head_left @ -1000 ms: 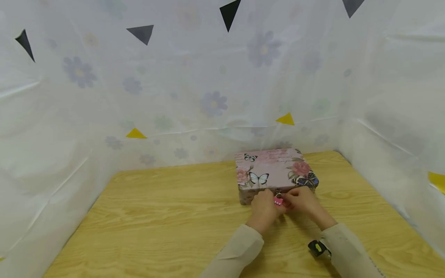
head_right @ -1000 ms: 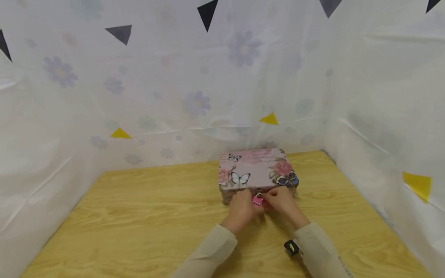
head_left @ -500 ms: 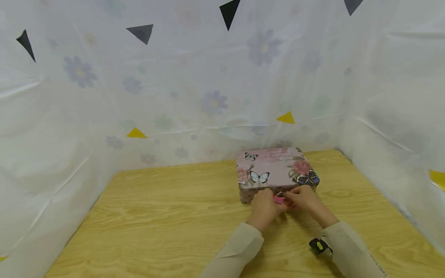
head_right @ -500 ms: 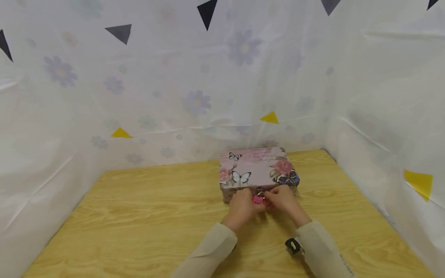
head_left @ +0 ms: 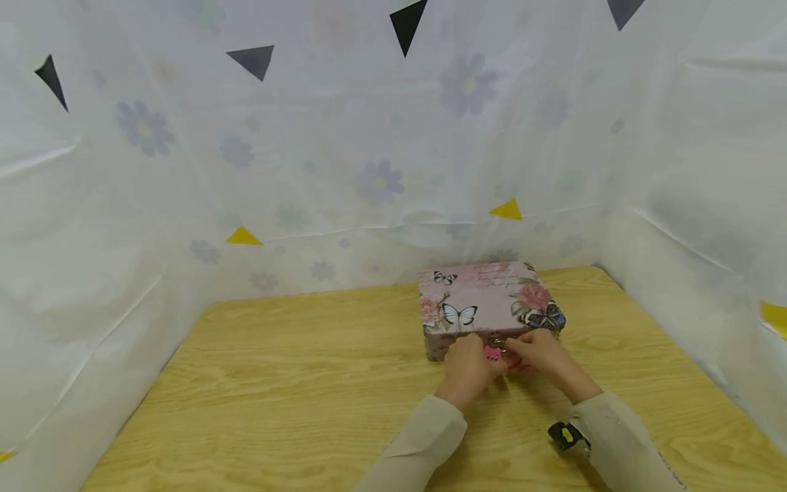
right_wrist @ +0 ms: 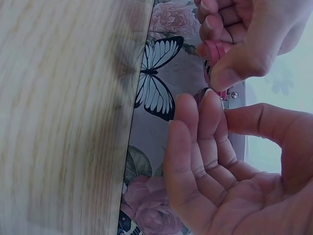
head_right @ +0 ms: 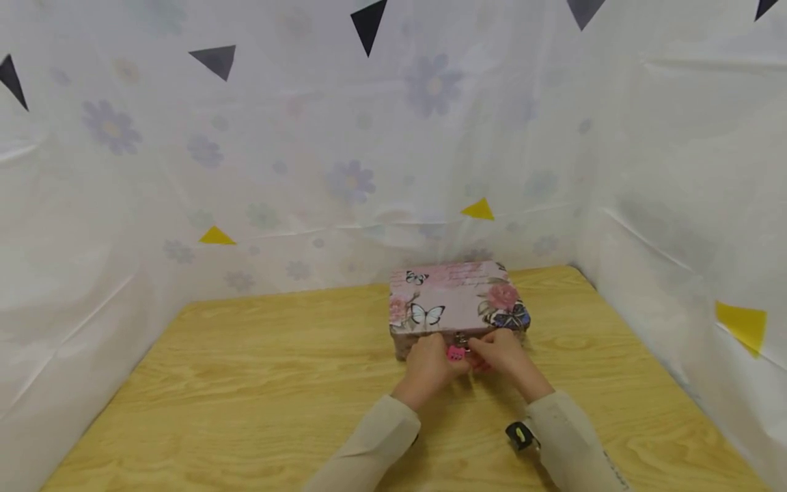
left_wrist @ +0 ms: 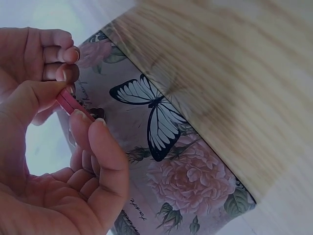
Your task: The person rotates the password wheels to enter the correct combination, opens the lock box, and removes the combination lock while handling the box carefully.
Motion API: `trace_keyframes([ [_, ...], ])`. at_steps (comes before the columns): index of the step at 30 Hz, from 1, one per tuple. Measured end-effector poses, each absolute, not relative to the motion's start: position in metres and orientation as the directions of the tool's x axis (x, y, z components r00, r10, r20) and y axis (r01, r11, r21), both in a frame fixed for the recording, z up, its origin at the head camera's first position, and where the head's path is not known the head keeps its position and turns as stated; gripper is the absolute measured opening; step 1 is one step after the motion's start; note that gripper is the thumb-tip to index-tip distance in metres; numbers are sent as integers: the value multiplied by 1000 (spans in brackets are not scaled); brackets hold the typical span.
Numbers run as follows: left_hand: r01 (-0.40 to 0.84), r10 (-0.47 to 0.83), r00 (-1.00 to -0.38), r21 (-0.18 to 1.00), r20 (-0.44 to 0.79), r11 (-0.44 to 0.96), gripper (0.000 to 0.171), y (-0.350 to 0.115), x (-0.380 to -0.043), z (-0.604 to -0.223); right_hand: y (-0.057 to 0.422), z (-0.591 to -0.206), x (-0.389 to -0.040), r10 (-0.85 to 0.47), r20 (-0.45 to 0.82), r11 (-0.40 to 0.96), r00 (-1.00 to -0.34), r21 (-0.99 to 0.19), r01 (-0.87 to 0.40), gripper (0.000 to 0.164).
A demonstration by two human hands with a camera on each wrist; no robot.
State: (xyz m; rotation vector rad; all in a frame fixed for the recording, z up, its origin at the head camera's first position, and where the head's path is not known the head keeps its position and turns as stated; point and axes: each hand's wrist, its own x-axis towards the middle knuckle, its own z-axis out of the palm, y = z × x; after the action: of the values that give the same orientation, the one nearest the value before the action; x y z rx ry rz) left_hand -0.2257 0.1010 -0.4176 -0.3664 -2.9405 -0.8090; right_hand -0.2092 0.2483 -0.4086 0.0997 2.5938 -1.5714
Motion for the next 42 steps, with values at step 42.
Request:
trace_keyframes([
  [42,324,318,-942,546,109,773,39,93,-212,-399,256,-385,-200,-81,-104,423,-991,-904,60,26],
])
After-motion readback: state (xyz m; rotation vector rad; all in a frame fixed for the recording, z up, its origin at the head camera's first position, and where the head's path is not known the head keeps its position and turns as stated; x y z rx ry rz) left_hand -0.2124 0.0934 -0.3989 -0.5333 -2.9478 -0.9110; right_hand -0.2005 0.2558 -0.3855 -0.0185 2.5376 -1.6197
